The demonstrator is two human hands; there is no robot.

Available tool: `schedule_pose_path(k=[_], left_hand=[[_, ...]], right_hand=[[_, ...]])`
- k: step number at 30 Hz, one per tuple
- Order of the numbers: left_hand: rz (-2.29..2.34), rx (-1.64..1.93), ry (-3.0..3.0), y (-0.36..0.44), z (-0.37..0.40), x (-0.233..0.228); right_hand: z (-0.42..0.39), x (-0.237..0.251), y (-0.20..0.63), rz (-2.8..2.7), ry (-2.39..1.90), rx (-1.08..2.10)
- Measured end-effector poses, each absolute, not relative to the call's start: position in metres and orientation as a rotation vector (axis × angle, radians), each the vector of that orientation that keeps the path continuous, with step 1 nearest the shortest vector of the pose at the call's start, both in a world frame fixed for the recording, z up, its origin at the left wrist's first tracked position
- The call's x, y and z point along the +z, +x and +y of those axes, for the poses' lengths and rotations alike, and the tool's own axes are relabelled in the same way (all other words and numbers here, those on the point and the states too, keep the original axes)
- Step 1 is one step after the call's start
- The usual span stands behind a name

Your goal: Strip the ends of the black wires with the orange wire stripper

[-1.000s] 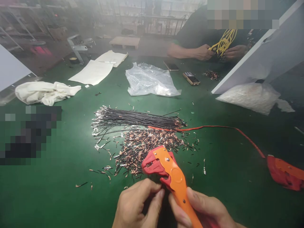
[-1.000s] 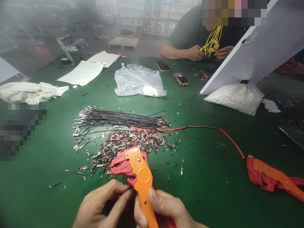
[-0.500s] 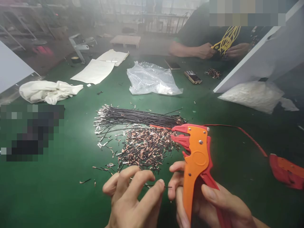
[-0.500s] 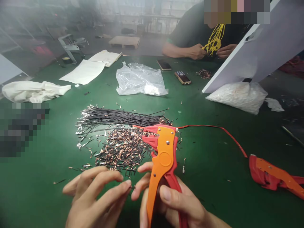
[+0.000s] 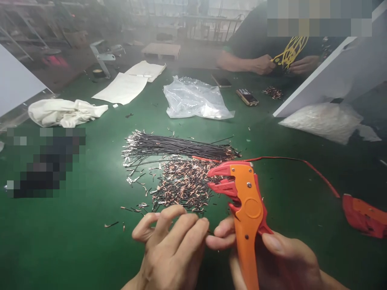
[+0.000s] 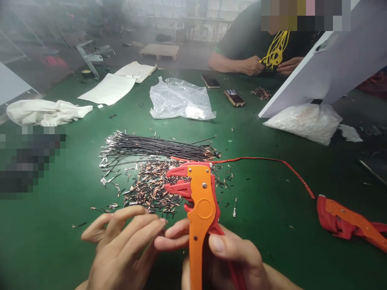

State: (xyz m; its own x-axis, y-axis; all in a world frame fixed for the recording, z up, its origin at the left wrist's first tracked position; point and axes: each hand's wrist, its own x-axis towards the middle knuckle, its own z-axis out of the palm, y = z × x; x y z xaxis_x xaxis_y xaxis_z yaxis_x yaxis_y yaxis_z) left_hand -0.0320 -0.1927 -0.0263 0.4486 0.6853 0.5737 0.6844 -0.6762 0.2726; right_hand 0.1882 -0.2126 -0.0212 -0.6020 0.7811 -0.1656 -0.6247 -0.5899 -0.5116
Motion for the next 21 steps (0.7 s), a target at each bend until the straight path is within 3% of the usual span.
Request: schedule_pose_path(k=[4, 8, 15, 21], left_hand=[[1.364, 1.273, 2.588, -0.033, -0.196, -0.028], [1.218, 1.07, 2.673, -0.025, -0.198, -0.03], [1.288, 0.902, 2.325, -0.021, -0.194, -0.031], [1.179, 1.07, 2.196, -0.035, -0.183, -0.026]], right_hand=[[-0.21, -0.023, 0.191, -0.4, -0.379, 2.231], [-0.208, -0.024, 0.192, -0.36, -0.348, 2.24], [-0.207, -0.029, 0.19, -0.345, -0.412, 2.245], [-0.205, -0.031, 0.19, -0.37, -0.537, 2.224]])
